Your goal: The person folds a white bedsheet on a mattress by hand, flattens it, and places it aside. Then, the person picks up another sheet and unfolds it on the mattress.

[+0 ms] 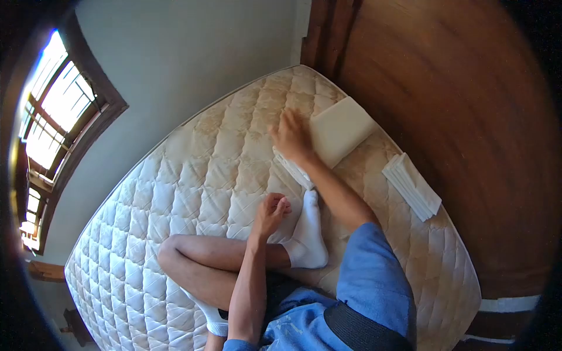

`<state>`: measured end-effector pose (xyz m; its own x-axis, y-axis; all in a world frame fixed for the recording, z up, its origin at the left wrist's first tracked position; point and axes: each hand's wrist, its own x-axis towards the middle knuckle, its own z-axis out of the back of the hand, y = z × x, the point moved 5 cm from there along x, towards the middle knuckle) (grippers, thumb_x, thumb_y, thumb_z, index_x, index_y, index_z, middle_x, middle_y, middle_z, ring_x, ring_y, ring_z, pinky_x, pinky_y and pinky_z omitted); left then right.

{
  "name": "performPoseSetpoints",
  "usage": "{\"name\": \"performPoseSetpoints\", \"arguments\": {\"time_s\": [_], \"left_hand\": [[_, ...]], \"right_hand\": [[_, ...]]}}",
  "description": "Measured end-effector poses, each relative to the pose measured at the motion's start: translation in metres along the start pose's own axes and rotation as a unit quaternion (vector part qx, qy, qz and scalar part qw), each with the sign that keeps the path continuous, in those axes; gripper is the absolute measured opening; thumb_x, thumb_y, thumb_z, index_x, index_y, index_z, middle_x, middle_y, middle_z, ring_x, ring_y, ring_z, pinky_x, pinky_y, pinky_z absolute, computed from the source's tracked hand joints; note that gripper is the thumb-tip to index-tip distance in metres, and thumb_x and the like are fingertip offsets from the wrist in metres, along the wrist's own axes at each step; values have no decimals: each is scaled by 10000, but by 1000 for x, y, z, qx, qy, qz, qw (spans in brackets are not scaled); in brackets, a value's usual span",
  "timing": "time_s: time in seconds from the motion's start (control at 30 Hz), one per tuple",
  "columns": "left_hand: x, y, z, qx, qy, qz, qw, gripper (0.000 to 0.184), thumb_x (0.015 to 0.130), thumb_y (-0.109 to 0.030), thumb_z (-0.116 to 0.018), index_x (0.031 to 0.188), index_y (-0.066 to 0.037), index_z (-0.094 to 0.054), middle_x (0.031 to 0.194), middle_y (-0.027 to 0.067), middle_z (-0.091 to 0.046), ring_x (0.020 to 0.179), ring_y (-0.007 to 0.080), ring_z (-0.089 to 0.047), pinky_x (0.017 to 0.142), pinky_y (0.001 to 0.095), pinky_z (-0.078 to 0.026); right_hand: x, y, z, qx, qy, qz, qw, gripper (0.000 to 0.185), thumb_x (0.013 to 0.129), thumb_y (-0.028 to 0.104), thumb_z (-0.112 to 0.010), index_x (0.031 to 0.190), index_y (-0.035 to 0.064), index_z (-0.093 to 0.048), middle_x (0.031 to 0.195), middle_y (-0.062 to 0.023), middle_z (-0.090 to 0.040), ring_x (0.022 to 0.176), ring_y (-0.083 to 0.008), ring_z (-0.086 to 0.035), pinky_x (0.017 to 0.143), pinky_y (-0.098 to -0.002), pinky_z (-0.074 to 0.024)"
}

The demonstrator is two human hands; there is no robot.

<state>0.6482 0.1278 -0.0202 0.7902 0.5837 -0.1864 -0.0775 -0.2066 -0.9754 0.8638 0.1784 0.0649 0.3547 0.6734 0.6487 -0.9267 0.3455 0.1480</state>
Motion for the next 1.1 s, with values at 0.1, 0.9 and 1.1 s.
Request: {"name": "performPoseSetpoints", "arguments": {"time_s": [0.1, 0.9, 1.1], "left_hand": [[-21, -25, 9, 108, -58, -87, 989, 151, 992, -93, -620, 1101, 7, -654, 916, 98, -717, 755, 171, -662, 678, 287, -536], [-668, 16, 322, 37, -841, -54, 537, 189, 995, -116, -579, 1114, -3, -673, 878, 81, -714, 736, 140, -641, 706, 234, -521], [-816, 20, 403, 344, -851, 142, 370, 445, 859, -112, -628, 1301, -67, -608, 1243, 149, -668, 976, 317, -685, 871, 350, -549]], "right_hand": [[-11, 83, -11, 56, 25, 59, 996, 468, 922, 339, -679, 1192, -42, -649, 1371, -234, -575, 1266, -428, -528, 1076, -465, -426], [-211, 635, 16, 473, 651, 345, 483, 284, 945, 284, -713, 1086, 38, -720, 1114, -171, -677, 935, -301, -662, 748, -384, -548], [-243, 642, -18, 555, 466, 414, 551, 166, 875, 149, -714, 995, 67, -634, 1028, -117, -534, 792, -288, -576, 716, -387, -504]]}}
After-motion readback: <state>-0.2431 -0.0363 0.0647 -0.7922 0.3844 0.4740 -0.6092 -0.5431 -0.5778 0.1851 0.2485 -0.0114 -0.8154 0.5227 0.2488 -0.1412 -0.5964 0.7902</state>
